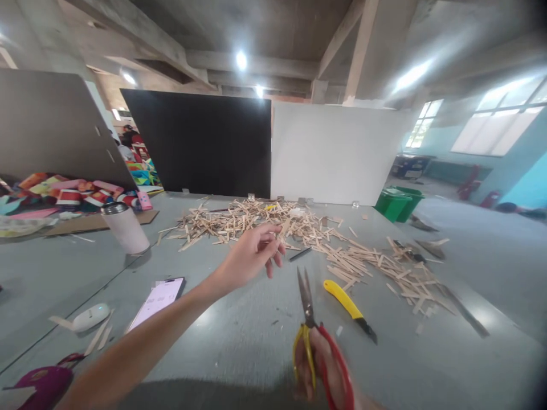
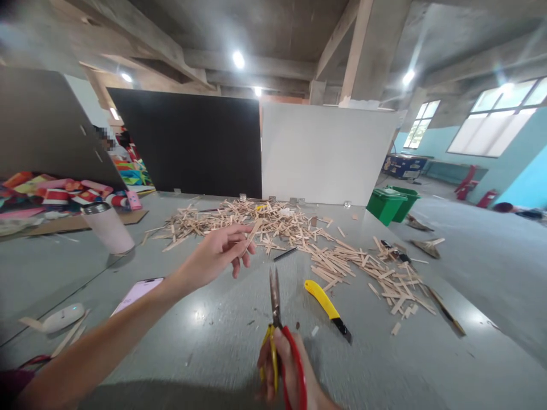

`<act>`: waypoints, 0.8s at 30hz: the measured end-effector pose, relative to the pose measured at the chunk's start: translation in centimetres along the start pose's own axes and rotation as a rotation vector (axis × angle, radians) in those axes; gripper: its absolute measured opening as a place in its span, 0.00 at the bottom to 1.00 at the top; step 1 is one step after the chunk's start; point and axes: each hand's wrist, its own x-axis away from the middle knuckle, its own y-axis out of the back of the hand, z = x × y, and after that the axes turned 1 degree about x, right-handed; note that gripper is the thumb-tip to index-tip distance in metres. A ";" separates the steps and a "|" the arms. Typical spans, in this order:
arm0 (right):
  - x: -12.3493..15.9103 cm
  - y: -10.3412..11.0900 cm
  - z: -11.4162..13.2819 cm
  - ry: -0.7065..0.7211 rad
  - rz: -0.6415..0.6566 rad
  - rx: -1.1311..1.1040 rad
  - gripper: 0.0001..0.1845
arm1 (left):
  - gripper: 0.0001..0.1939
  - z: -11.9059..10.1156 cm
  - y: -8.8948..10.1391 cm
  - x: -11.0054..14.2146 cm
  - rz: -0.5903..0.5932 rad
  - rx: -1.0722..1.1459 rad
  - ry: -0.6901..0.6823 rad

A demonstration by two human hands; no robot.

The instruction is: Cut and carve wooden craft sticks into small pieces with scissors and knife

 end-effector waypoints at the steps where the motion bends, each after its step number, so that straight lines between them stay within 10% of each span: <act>1: -0.1 0.1 0.7 0.014 -0.011 -0.007 0.46 | 0.18 -0.1 0.0 0.6 0.007 0.003 0.005; 7: 1.4 0.5 3.2 -0.020 0.120 0.088 0.46 | 0.11 0.1 -1.1 4.2 0.099 0.040 0.118; 24: 5.9 2.3 -0.4 -0.152 0.024 0.063 0.43 | 0.10 1.5 -3.1 7.2 0.205 -0.088 0.198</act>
